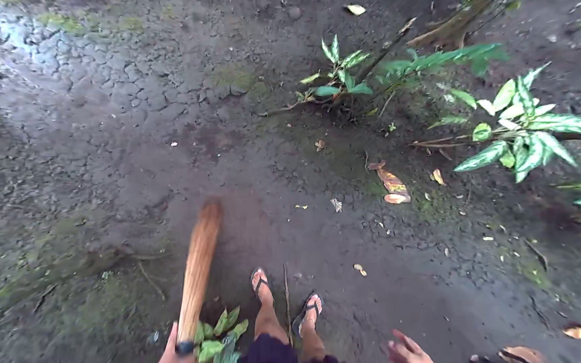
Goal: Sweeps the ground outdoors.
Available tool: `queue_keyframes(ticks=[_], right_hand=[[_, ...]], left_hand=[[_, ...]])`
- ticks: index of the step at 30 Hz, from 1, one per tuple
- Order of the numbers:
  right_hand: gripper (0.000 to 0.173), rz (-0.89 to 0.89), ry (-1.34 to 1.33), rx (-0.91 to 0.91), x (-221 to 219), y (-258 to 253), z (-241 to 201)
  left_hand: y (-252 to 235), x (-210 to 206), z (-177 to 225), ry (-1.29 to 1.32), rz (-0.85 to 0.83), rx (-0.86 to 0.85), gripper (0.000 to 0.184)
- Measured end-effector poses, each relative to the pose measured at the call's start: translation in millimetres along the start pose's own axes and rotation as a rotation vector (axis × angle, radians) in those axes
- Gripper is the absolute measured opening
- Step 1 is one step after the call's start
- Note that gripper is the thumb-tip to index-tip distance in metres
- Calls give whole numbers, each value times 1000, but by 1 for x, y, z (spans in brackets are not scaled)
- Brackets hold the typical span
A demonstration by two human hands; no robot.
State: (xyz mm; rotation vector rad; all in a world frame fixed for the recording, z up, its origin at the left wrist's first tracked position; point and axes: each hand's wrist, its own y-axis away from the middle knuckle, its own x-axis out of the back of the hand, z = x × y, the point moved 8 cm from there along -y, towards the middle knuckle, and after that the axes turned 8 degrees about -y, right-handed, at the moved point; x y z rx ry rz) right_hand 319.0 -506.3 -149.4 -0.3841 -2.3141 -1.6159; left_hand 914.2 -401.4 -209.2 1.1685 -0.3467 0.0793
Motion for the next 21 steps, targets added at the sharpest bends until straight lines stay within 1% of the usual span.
queue_keyframes(ticks=[1, 2, 4, 5, 7, 9, 11, 13, 15, 17, 18, 20, 21], right_hand=[[53, 12, -1, 0, 5, -1, 9], [52, 22, 9, -16, 10, 3, 21], [52, 46, 18, -64, 17, 17, 42], [52, 55, 12, -93, 17, 25, 50], [50, 67, 20, -146, 18, 38, 66], [51, 64, 24, -197, 18, 45, 84], [50, 80, 24, -225, 16, 48, 96], [49, 85, 26, -238, 13, 45, 100], [48, 76, 22, -232, 11, 34, 102], [48, 80, 6, -202, 13, 20, 100], [47, 86, -14, -192, 13, 16, 98], [46, 102, -57, -182, 11, 13, 92], [46, 103, -74, -180, 9, 12, 89]], left_hand=[[-21, 3, -2, 46, 63, 3, 129], [-36, 4, 5, 88, 103, 44, 125], [-70, 3, 43, 139, 130, 162, 113], [-92, -2, 61, 122, 120, 209, 109], [-124, -27, 88, -4, 33, 236, 111], [-134, -63, 96, -219, -113, 174, 117], [-114, -83, 84, -381, -268, 99, 120], [-79, -72, 66, -452, -357, 36, 118], [-37, -54, 52, -497, -397, 1, 116], [-1, -54, 37, -491, -401, 6, 117], [13, -57, 30, -464, -376, 26, 118], [24, -72, 21, -331, -288, 81, 120], [21, -83, 23, -214, -244, 115, 119]])
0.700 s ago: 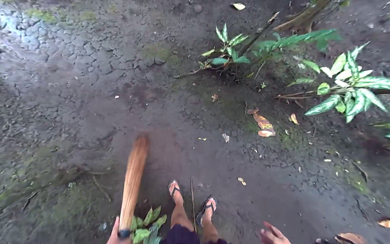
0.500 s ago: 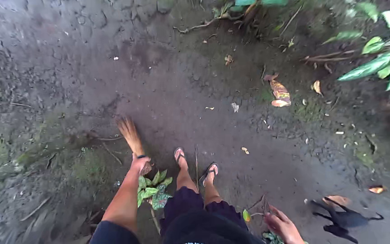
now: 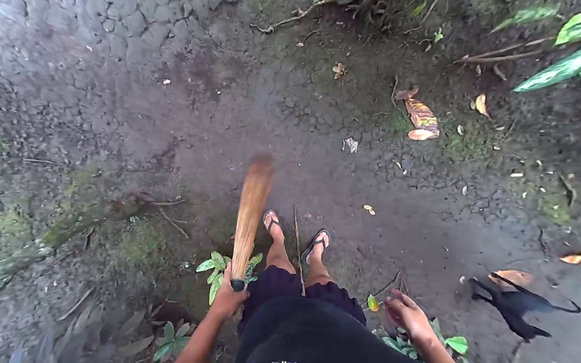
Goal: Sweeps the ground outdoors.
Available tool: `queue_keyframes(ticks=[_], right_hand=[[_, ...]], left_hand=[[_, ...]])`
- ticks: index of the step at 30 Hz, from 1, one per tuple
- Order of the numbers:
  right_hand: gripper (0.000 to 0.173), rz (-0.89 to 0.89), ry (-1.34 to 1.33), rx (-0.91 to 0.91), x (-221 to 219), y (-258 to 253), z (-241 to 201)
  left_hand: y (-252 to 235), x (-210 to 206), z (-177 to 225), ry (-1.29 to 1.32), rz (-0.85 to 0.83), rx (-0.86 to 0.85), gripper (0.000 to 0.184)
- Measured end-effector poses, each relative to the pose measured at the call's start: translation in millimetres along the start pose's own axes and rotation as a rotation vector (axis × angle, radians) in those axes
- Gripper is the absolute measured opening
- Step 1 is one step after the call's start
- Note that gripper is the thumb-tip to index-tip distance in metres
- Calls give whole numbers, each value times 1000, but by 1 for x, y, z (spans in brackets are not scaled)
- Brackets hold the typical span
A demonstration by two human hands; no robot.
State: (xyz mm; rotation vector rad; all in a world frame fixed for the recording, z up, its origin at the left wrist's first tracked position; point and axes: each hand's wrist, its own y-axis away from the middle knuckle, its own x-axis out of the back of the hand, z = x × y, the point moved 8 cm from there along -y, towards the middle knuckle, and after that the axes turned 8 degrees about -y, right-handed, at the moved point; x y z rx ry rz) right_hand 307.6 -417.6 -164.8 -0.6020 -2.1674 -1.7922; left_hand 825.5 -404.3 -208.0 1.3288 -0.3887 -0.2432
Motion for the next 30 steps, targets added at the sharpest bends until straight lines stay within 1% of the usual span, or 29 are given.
queue_keyframes(ticks=[1, 3, 4, 5, 6, 8, 9, 10, 11, 14, 16, 17, 19, 21, 23, 25, 27, 28, 30], right_hand=[[46, -4, -7, -2, -2, 0, 0], [47, -11, -11, -12, -5, 1, 6], [46, -13, -10, -14, -6, 1, 10], [46, -16, -7, -17, -8, 2, 14], [46, -16, -1, -19, -9, 3, 19], [46, -26, 14, -34, -12, 8, 26], [46, -33, 19, -42, -13, 9, 29], [47, -31, 24, -51, -12, 11, 33], [47, -29, 35, -62, -11, 13, 35], [46, -26, 52, -83, -12, 8, 35], [46, -25, 42, -67, -15, 2, 31], [46, -29, 34, -53, -17, -2, 26], [46, -41, 27, -24, -23, -5, 14], [46, -52, 18, 2, -30, -4, 3], [46, -65, 10, 22, -35, -1, -5], [46, -70, 21, 20, -39, 3, -5], [46, -70, 20, 11, -42, 7, -4], [46, -64, 13, 10, -41, 7, -4], [47, -51, -5, -9, -37, 8, 5]], left_hand=[[-10, -7, 11, 147, 35, 24, 114], [-42, -14, 52, 471, 94, 66, 87], [-62, -16, 77, 593, 103, 81, 74], [-81, -16, 102, 646, 100, 83, 65], [-95, -17, 125, 622, 84, 63, 66], [-114, -21, 154, 469, 42, -9, 86], [-121, -24, 158, 396, 34, -36, 94], [-123, -26, 153, 336, 33, -53, 100], [-119, -27, 139, 293, 40, -66, 103], [-86, -19, 69, 230, 68, -58, 113], [-55, -9, 22, 122, 65, -21, 119], [-42, -5, 4, 76, 60, -1, 121], [-28, -3, -13, 75, 77, 21, 121], [-32, -6, -4, 157, 113, 3, 122], [-55, -10, 26, 209, 78, -13, 120], [-79, -16, 56, 58, -24, -3, 116], [-86, -25, 80, -130, -135, -17, 117], [-84, -29, 86, -164, -168, -50, 118], [-66, -28, 83, -132, -223, -138, 119]])
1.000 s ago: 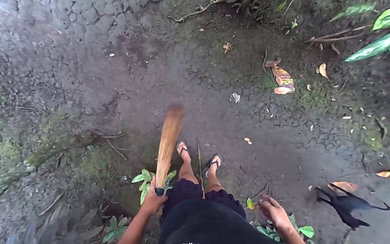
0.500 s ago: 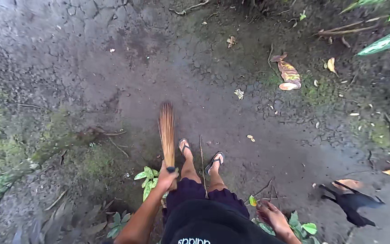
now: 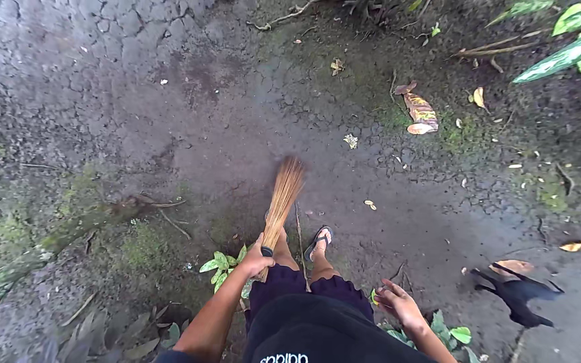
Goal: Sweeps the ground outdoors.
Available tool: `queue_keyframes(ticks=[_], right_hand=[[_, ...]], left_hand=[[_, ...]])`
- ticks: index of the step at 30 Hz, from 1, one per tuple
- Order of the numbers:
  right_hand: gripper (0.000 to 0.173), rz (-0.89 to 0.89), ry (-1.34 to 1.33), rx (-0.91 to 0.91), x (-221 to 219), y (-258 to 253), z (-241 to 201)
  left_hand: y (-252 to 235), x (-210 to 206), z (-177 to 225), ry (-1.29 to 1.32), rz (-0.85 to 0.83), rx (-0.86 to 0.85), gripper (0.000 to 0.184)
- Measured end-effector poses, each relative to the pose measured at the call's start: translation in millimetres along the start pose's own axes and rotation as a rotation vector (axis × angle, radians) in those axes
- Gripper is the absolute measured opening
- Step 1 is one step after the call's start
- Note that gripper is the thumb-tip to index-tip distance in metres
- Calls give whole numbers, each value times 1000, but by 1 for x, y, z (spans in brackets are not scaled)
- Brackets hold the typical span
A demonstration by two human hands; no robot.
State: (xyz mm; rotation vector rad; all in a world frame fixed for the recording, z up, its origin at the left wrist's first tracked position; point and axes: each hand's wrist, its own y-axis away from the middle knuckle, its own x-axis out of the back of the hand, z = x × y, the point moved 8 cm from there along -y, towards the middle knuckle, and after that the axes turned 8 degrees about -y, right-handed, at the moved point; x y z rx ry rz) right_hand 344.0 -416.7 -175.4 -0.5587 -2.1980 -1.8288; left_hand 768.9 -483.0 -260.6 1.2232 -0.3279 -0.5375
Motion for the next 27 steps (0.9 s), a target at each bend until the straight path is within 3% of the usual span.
queue_keyframes(ticks=[3, 6, 9, 12, 17, 22, 24, 27], right_hand=[[47, -2, -18, -13, 1, -1, 10], [46, 13, -60, -33, 6, 1, 21], [45, 13, -92, -31, 12, 3, 31], [45, 45, -140, -42, 24, 15, 49], [43, 94, -177, -116, 43, 14, 94], [42, 62, -218, -140, 47, -5, 99], [44, 45, -255, -128, 51, -10, 91], [44, 6, -292, -112, 63, -21, 87]], left_hand=[[37, 9, -2, 35, 4, -109, 121], [52, 34, 1, 24, 145, -64, 119], [29, 85, 16, -29, 315, 47, 119], [-15, 114, 42, -165, 318, 161, 116], [-44, 47, 71, -528, 81, 158, 114], [5, 8, 61, -466, -35, -10, 115], [26, -9, 59, -382, 17, -24, 116], [33, -13, 53, -187, 241, -12, 118]])
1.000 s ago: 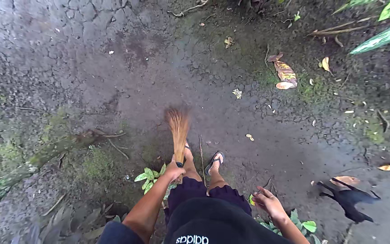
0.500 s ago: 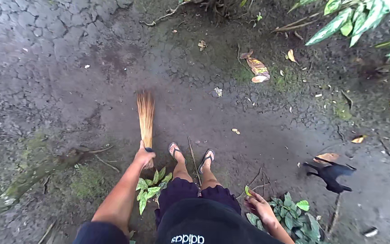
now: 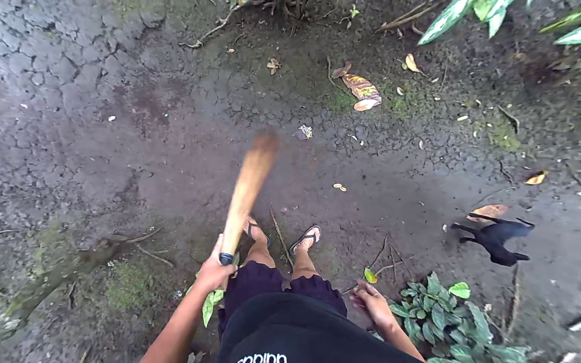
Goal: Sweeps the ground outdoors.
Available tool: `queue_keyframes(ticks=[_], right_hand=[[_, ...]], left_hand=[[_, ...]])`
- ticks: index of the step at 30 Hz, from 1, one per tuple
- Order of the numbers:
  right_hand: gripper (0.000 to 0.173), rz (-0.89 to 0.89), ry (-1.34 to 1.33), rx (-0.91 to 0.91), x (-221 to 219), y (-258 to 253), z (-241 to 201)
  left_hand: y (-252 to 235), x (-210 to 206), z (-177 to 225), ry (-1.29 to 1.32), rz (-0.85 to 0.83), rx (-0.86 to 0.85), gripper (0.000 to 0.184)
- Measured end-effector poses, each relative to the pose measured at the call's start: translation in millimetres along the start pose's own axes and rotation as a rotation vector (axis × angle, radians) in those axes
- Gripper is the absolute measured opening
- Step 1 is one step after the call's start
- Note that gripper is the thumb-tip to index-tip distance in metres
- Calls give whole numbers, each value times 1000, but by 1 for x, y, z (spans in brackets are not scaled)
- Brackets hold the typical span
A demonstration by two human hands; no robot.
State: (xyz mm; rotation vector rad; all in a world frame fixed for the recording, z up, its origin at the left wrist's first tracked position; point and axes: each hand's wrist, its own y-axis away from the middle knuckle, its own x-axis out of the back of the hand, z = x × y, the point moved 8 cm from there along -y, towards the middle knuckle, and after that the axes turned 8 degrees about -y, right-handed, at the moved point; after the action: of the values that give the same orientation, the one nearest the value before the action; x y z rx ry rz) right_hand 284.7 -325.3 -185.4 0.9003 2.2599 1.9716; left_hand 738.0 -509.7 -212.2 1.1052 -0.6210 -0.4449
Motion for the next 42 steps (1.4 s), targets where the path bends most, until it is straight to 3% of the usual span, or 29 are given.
queue_keyframes(ticks=[3, 5, 7, 9, 11, 14, 16, 18, 21, 25, 30, 32, 34, 37, 38, 39, 40, 42], right_hand=[[44, -26, -23, 1, 30, -17, 4], [44, -7, -71, 6, 61, -25, 10], [44, 29, -118, 13, 99, -30, 24], [44, 66, -157, -7, 137, -34, 47], [43, 111, -190, -51, 170, -36, 73], [43, 155, -184, -117, 202, -37, 101], [44, 144, -192, -127, 216, -43, 111], [44, 121, -197, -112, 223, -55, 109], [46, 73, -216, -81, 231, -75, 94], [47, 2, -216, -79, 229, -89, 75], [47, -24, -238, -95, 235, -99, 79], [45, -13, -253, -102, 240, -100, 86], [44, 14, -269, -112, 248, -96, 96], [42, 47, -270, -128, 260, -92, 108], [42, 55, -272, -135, 263, -91, 111], [43, 66, -269, -137, 265, -90, 112], [43, 75, -266, -133, 266, -90, 110], [43, 71, -234, -124, 265, -93, 104]], left_hand=[[-20, 14, 12, 249, 179, 94, 117], [-42, 17, 34, 366, 226, 166, 106], [-66, -10, 64, 445, 219, 225, 90], [-84, -83, 101, 385, 93, 237, 72], [-83, -196, 141, 144, -122, 169, 60], [-50, -344, 202, -197, -446, -11, 87], [-23, -395, 234, -239, -649, -99, 108], [-4, -403, 252, -196, -719, -125, 110], [27, -388, 247, -76, -732, -136, 115], [60, -315, 196, 184, -456, -59, 119], [40, -225, 129, 473, 11, 199, 90], [11, -228, 121, 585, 52, 249, 57], [-7, -273, 127, 575, -90, 305, 25], [18, -387, 169, 357, -498, 320, 29], [31, -415, 184, 336, -592, 299, 40], [43, -432, 196, 341, -676, 266, 63], [50, -439, 206, 341, -738, 227, 79], [58, -431, 210, 280, -811, 165, 94]])
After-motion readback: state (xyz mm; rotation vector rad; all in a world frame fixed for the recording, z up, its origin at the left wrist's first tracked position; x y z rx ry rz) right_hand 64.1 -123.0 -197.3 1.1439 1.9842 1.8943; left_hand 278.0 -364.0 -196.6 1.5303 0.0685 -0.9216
